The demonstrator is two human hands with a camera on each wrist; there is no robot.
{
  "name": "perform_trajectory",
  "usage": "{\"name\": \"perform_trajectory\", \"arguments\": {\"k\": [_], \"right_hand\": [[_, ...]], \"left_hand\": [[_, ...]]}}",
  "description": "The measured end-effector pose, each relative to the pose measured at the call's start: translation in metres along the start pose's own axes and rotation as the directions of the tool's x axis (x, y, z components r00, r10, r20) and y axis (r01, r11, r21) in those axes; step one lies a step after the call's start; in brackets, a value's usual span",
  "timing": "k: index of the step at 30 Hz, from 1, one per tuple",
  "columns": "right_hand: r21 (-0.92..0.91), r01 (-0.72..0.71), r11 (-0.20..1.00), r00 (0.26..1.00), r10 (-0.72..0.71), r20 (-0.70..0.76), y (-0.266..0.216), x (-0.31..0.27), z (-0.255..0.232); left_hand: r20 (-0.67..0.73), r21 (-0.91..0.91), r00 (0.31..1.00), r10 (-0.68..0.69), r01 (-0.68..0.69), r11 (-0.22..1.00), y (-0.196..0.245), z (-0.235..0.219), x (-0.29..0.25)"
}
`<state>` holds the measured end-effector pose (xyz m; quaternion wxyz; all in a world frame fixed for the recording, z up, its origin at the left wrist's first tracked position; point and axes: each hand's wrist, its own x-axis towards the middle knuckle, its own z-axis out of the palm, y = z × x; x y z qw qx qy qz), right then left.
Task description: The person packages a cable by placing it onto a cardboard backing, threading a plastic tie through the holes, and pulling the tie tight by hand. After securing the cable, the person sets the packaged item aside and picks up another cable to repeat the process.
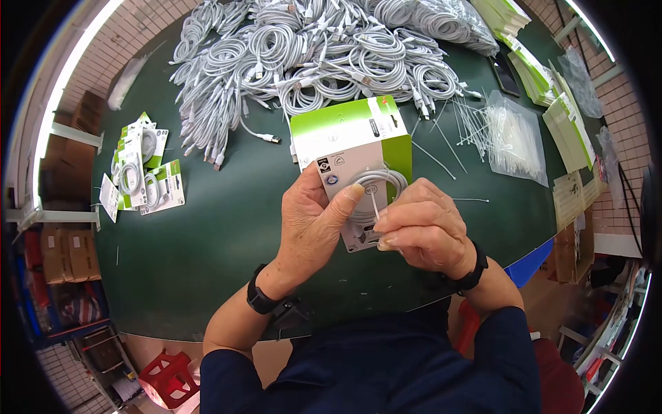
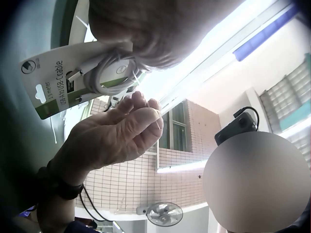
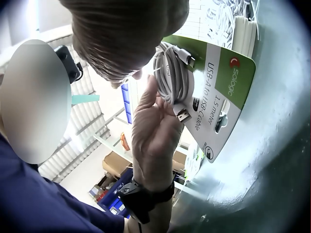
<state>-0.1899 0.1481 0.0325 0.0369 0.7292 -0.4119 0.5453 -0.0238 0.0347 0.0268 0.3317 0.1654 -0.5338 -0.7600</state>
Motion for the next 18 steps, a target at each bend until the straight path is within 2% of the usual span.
{"name": "perform_trajectory", "arguments": {"k": [12,18], "right_hand": [[0.141,-0.05,0.989,0.998,0.053,-0.018,-0.0011,-0.0037,-0.0008],[0.134,-0.1,0.986,0.995,0.098,0.022,0.0013,-0.0049,0.0056]], "left_hand": [[-0.003,-0.015,1.0,-0.006,0.006,1.0,-0.0032,-0.0021,0.0009],[-0.01,-0.011,0.999,-0.032,0.032,0.999,-0.0036,-0.0028,0.0013]]}}
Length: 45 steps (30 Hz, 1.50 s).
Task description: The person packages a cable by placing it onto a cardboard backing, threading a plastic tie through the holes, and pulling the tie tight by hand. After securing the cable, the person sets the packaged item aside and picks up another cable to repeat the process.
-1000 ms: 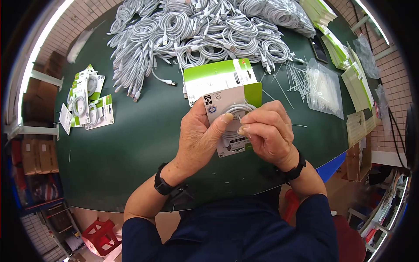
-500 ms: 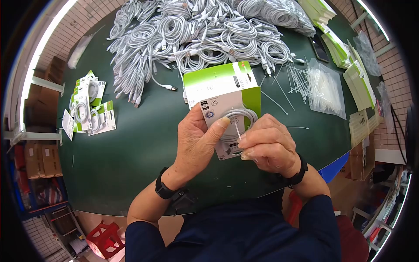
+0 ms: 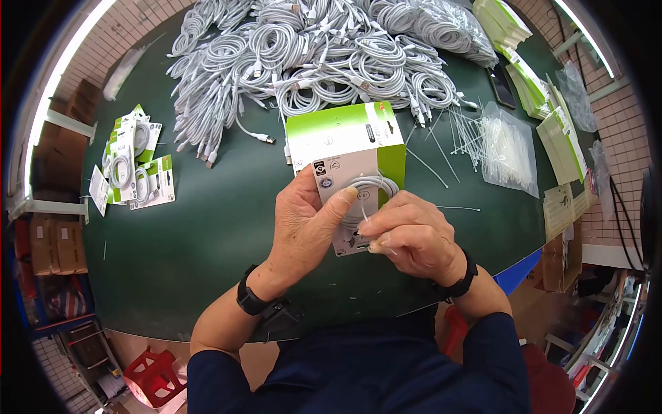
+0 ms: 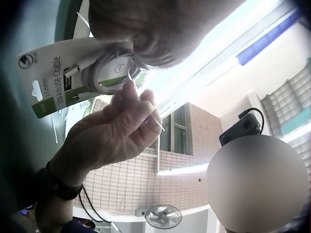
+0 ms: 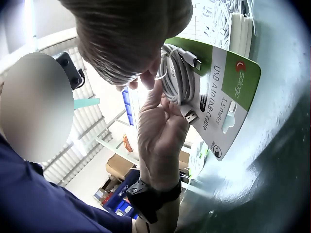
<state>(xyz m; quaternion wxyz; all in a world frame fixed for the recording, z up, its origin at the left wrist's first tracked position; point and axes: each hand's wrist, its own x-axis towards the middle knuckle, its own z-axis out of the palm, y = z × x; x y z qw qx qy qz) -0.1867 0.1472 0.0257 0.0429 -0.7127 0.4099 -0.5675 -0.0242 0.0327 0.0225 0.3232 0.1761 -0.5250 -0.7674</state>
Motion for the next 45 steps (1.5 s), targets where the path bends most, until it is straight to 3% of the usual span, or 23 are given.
{"name": "perform_trajectory", "arguments": {"k": [3,6,9,12,16,22,28,34,45], "right_hand": [[-0.117,0.017,0.993,1.0,-0.015,0.017,0.004,0.0,0.001],[-0.143,-0.056,0.988,0.998,0.054,-0.02,0.0,0.001,-0.001],[-0.141,-0.127,0.982,0.985,0.108,-0.134,0.001,0.004,-0.003],[0.111,-0.268,0.957,0.904,0.29,-0.315,0.004,-0.004,0.003],[-0.127,-0.218,0.968,0.964,0.193,-0.184,0.01,0.002,-0.009],[-0.408,-0.048,0.912,0.993,0.001,-0.114,0.018,0.009,-0.011],[-0.47,-0.008,0.882,1.0,0.01,0.0,0.009,0.007,-0.024],[-0.413,0.099,0.905,0.995,-0.081,0.061,0.003,0.001,-0.026],[-0.351,0.039,0.935,0.998,-0.057,-0.039,0.005,0.004,-0.019]], "left_hand": [[-0.005,0.032,1.0,-0.003,0.004,0.999,-0.001,0.001,-0.001],[-0.006,0.045,1.0,-0.016,0.016,0.999,-0.004,0.002,-0.002],[-0.002,0.029,0.999,-0.04,0.04,0.999,-0.006,0.007,-0.004],[0.012,0.036,0.997,-0.071,0.07,0.997,-0.005,0.011,-0.005],[0.01,0.077,0.995,-0.102,0.101,0.992,-0.008,0.012,-0.006],[-0.002,0.045,0.997,-0.083,0.083,0.996,-0.008,0.012,-0.005],[-0.007,0.049,0.996,-0.09,0.091,0.995,-0.006,0.015,-0.007],[-0.002,0.045,0.998,-0.058,0.058,0.997,-0.004,0.014,-0.007],[0.024,0.054,0.997,-0.068,0.066,0.996,-0.001,0.012,-0.009]]}}
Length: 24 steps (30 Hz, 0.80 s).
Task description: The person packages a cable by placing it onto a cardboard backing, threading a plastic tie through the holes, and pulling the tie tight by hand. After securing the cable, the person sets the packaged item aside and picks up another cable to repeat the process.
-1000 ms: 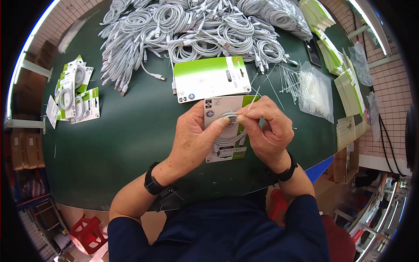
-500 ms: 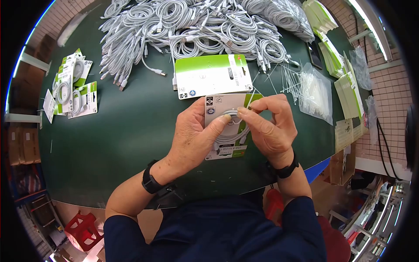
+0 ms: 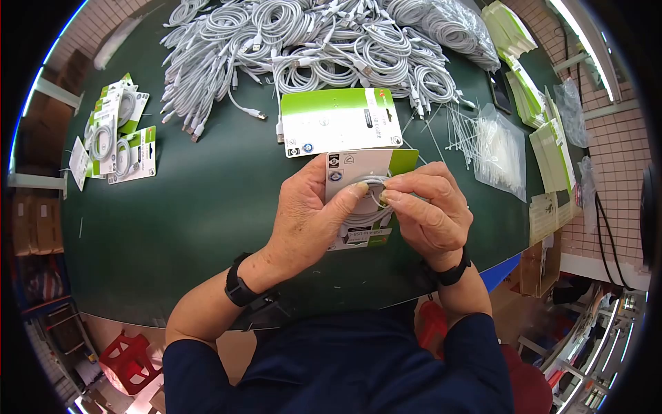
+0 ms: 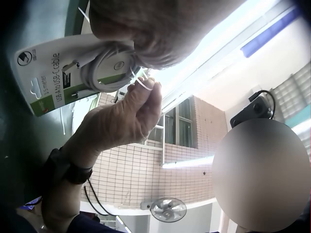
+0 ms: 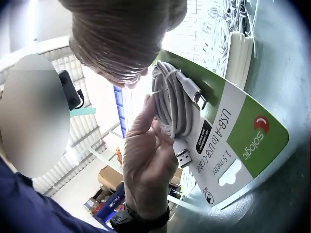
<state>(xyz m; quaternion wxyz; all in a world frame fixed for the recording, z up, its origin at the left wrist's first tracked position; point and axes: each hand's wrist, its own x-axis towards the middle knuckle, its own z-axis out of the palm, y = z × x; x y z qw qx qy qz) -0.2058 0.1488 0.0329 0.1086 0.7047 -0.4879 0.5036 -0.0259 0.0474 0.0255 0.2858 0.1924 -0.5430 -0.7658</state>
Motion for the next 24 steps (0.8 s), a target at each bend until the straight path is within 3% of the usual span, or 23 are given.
{"name": "perform_trajectory", "arguments": {"k": [24], "right_hand": [[-0.029,-0.004,1.0,1.0,0.003,-0.011,0.0027,0.0077,0.0059]], "left_hand": [[-0.038,0.057,0.997,0.068,-0.066,0.996,-0.0046,0.0042,-0.0014]]}}
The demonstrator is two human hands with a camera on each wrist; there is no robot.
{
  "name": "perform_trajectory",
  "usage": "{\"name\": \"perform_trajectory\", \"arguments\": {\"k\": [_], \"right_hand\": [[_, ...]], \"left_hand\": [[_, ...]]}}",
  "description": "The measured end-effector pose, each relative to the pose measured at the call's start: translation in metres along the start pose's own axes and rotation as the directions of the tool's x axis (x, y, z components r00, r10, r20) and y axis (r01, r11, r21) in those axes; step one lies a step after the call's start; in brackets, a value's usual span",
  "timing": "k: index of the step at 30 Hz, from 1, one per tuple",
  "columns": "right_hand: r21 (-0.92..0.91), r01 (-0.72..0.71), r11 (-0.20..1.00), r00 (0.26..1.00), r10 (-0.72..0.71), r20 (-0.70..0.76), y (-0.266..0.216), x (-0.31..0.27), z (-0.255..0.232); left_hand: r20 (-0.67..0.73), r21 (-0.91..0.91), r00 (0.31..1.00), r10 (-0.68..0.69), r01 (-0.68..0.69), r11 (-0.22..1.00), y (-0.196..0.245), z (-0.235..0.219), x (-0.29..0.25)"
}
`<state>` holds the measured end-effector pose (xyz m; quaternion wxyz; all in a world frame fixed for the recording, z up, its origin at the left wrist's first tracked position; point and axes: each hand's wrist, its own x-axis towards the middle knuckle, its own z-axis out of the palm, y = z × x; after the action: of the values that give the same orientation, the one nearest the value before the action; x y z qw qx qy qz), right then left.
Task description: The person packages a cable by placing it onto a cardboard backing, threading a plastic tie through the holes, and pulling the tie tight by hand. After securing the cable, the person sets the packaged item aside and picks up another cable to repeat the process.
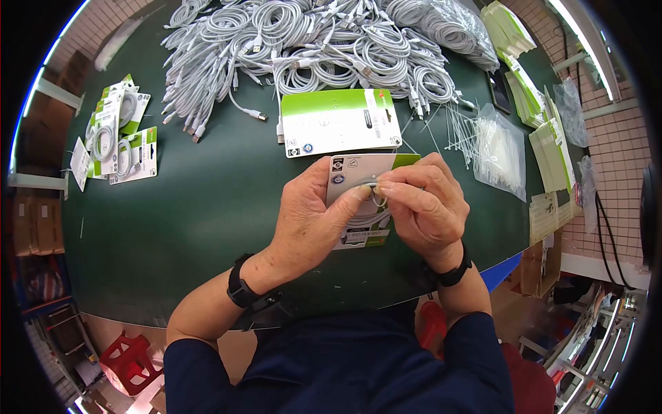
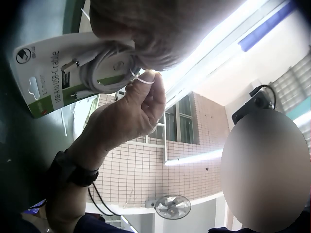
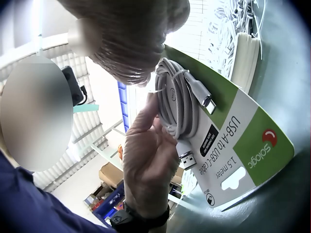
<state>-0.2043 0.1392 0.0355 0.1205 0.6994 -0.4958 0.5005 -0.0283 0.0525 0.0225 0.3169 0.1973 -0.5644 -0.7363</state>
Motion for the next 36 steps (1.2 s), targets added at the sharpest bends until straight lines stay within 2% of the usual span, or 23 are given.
{"name": "perform_trajectory", "arguments": {"k": [5,10,15,19,22,28,31,32,33,35,36], "right_hand": [[-0.007,-0.053,0.999,0.996,0.053,0.076,-0.003,0.004,-0.004],[-0.053,0.028,0.998,0.994,-0.022,0.105,0.001,0.003,-0.005],[-0.077,0.09,0.993,0.991,-0.082,0.104,0.001,0.002,-0.005],[-0.063,-0.022,0.998,0.998,0.026,0.062,-0.002,0.004,-0.007],[-0.091,-0.105,0.99,0.983,0.117,0.138,-0.011,0.019,-0.015],[-0.036,-0.147,0.989,0.968,0.151,0.199,-0.004,0.017,-0.016],[0.3,-0.366,0.881,0.93,0.361,0.073,0.003,0.008,-0.019],[0.347,-0.335,0.876,0.937,0.348,0.025,0.014,0.005,-0.023],[0.402,-0.486,0.776,0.858,0.511,0.051,0.019,0.004,-0.025],[0.496,-0.716,0.491,0.618,0.777,0.123,0.023,0.001,-0.026],[0.531,-0.754,0.386,0.568,0.79,0.232,0.028,-0.004,-0.023]], "left_hand": [[0.048,0.01,0.998,-0.036,0.036,0.999,-0.001,-0.004,0.002],[0.077,0.03,0.995,-0.068,0.066,0.997,-0.001,-0.007,0.002],[0.042,0.054,0.999,-0.003,0.0,0.999,-0.005,-0.005,0.001],[0.04,0.065,0.999,0.01,-0.013,0.998,-0.003,-0.005,0.002],[0.033,0.062,0.999,0.007,-0.009,0.998,-0.002,-0.006,0.001],[0.033,0.085,0.999,-0.016,0.013,0.996,0.001,-0.007,0.003],[0.041,0.078,0.998,-0.045,0.042,0.996,0.004,-0.008,0.003],[0.05,0.065,0.997,-0.053,0.049,0.997,0.004,-0.008,0.003],[0.062,0.053,0.996,-0.064,0.061,0.997,0.004,-0.007,0.001],[0.104,0.025,0.992,-0.066,0.063,0.998,0.009,-0.003,-0.002],[0.127,0.013,0.99,-0.065,0.064,0.998,0.012,-0.002,-0.002]]}}
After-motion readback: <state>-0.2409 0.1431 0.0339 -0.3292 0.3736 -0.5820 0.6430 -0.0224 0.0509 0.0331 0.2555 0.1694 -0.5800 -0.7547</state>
